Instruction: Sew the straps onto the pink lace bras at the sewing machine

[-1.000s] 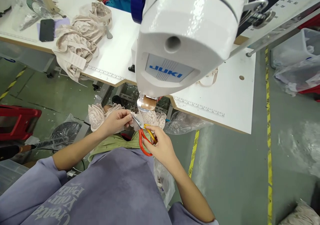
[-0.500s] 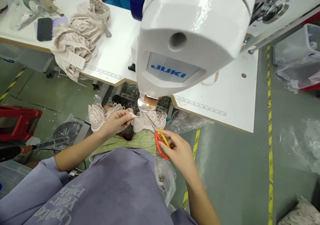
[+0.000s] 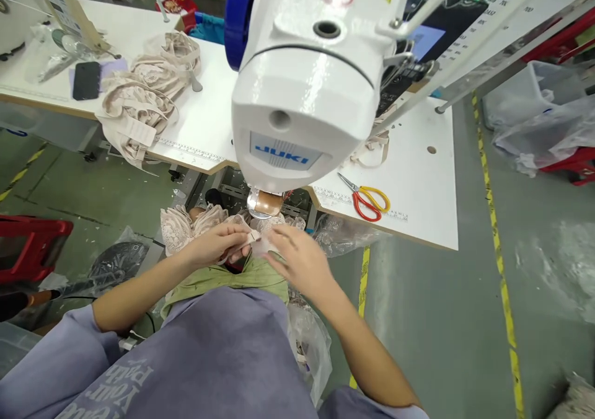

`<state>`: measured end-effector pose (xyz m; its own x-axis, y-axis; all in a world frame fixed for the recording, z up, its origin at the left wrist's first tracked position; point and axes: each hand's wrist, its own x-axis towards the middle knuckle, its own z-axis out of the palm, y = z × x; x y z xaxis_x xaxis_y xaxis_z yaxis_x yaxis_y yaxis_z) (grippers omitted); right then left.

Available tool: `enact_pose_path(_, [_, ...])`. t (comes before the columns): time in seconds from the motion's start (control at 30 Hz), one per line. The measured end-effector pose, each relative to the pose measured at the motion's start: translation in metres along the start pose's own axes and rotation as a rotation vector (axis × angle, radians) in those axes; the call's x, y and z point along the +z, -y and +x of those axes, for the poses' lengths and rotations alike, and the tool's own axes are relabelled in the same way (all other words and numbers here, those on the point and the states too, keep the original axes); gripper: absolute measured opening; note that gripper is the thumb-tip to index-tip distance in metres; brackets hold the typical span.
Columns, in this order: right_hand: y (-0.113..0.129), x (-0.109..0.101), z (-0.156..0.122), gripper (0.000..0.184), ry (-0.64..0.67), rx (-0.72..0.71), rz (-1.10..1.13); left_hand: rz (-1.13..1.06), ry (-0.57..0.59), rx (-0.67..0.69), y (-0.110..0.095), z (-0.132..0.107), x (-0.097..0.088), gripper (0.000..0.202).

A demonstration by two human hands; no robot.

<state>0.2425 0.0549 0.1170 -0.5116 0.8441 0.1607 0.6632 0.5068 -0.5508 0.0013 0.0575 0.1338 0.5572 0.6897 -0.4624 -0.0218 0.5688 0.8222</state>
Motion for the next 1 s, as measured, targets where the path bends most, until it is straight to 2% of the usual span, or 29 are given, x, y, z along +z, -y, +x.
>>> enact_pose_path(0.07, [0.014,0.014,0.002,0.027,0.137,-0.071,0.083,0.164,0.130,-0.084,-0.006,-0.001,0.001,0.035])
enact_pose_path(0.1, [0.014,0.017,0.003,0.028,0.155,-0.067,0.107,0.263,0.124,-0.079,-0.007,-0.003,0.000,0.034])
enact_pose_path(0.13, [0.011,0.018,0.003,0.028,0.141,-0.033,0.121,0.366,0.048,-0.028,-0.005,-0.004,0.000,0.032])
enact_pose_path(0.17, [0.005,0.017,0.003,0.027,0.100,0.037,0.132,0.460,-0.086,0.064,-0.001,-0.006,-0.001,0.029])
enact_pose_path(0.23, [-0.007,0.013,0.000,0.024,-0.032,0.270,0.196,0.565,-0.394,0.286,0.016,-0.009,-0.001,0.026])
enact_pose_path(0.27, [-0.011,0.012,-0.001,0.025,-0.106,0.405,0.275,0.558,-0.487,0.362,0.028,-0.009,0.000,0.030])
enact_pose_path(0.3, [-0.013,0.012,-0.002,0.028,-0.173,0.528,0.398,0.510,-0.475,0.378,0.043,-0.007,0.003,0.036])
enact_pose_path(0.33, [-0.013,0.014,-0.002,0.032,-0.219,0.628,0.564,0.420,-0.384,0.344,0.057,-0.004,0.008,0.045])
enact_pose_path(0.4, [-0.003,0.021,-0.002,0.036,-0.255,0.762,0.939,0.131,-0.067,0.217,0.084,0.006,0.023,0.073])
enact_pose_path(0.43, [0.005,0.024,-0.001,0.035,-0.259,0.801,1.100,-0.031,0.028,0.178,0.094,0.011,0.033,0.084])
enact_pose_path(0.5, [0.023,0.029,-0.001,0.033,-0.260,0.843,1.306,-0.289,0.075,0.177,0.103,0.017,0.053,0.096])
enact_pose_path(0.57, [0.040,0.027,-0.002,0.032,-0.249,0.841,1.378,-0.393,-0.001,0.254,0.099,0.014,0.068,0.103])
enact_pose_path(0.6, [0.047,0.024,-0.002,0.031,-0.234,0.828,1.373,-0.379,-0.035,0.317,0.094,0.011,0.071,0.106])
enact_pose_path(0.67, [0.054,0.014,0.001,0.030,-0.206,0.782,1.288,-0.217,-0.054,0.508,0.079,0.001,0.067,0.109])
enact_pose_path(0.77, [0.049,0.001,0.016,0.028,-0.260,0.628,1.030,0.282,-0.100,0.776,0.054,-0.009,0.045,0.107])
enact_pose_path(0.83, [0.038,-0.002,0.033,0.025,-0.333,0.493,0.792,0.627,-0.191,0.778,0.039,-0.008,0.028,0.099])
enact_pose_path(0.9, [0.024,0.001,0.049,0.018,-0.400,0.422,0.559,0.882,-0.273,0.679,0.027,-0.003,0.015,0.091])
enact_pose_path(0.97, [0.011,0.009,0.062,0.013,-0.443,0.440,0.477,1.061,-0.325,0.596,0.019,0.002,0.008,0.085])
enact_pose_path(1.0, [0.005,0.014,0.066,0.013,-0.447,0.466,0.521,1.133,-0.346,0.572,0.016,0.005,0.005,0.082])
